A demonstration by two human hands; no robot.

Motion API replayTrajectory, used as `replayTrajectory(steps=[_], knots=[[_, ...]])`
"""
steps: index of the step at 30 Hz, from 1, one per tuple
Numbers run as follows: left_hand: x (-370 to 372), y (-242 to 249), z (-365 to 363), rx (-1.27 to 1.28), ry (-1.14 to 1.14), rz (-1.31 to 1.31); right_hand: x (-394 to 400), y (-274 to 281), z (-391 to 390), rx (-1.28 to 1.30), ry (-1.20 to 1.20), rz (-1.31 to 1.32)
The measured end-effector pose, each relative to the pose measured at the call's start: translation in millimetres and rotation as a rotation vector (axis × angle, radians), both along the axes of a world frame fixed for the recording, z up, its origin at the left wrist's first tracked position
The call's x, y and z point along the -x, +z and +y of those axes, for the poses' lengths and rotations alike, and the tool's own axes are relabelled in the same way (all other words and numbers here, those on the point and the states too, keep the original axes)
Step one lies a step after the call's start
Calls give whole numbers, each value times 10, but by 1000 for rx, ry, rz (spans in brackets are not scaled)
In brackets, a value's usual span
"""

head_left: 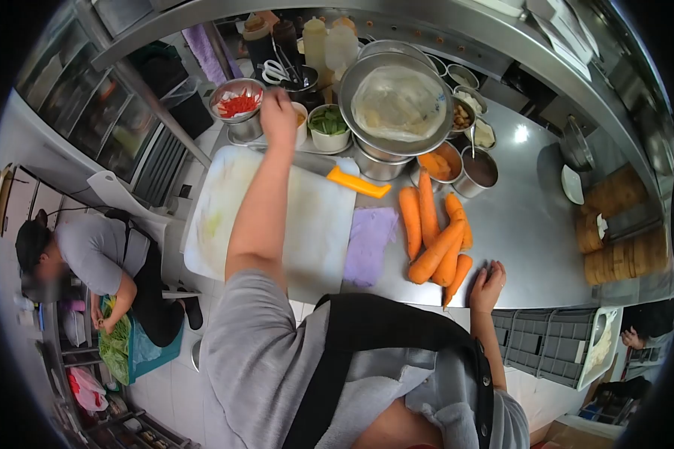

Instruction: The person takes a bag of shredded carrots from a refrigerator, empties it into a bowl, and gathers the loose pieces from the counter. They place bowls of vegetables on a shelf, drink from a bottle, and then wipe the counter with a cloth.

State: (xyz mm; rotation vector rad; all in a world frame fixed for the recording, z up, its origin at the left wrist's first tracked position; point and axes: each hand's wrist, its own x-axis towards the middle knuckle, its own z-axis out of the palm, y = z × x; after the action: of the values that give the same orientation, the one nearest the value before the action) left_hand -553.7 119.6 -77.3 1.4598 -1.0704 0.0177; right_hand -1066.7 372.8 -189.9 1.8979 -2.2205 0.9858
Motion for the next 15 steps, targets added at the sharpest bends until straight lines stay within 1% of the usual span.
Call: replayTrajectory(steps=[1,4,7,8,10,12,15], knots=[[-168,41,-194,74,84,-20,-4,3,-1,-6,-7,-17],[-781,-382,-903,-140,231,-336,39,-66,-12,-30,-16,9],[-806,-213,-1019,-418,-160,-160,6,-28,-29,-71,-38,-2],[-804,-173,-1107,-416,-171,-223,4,-24,-34,-83,-42,-5],[-756,-150,-1217,-311,-455,242,-17,-8,-33,-102,-55,-8],[-563,68,-1163,-187,-717,751,-43,27,-37,-107,-53,-15],[-687,11,-1426,-264,-433,284,-55,30,-34,-90,-45,-7]])
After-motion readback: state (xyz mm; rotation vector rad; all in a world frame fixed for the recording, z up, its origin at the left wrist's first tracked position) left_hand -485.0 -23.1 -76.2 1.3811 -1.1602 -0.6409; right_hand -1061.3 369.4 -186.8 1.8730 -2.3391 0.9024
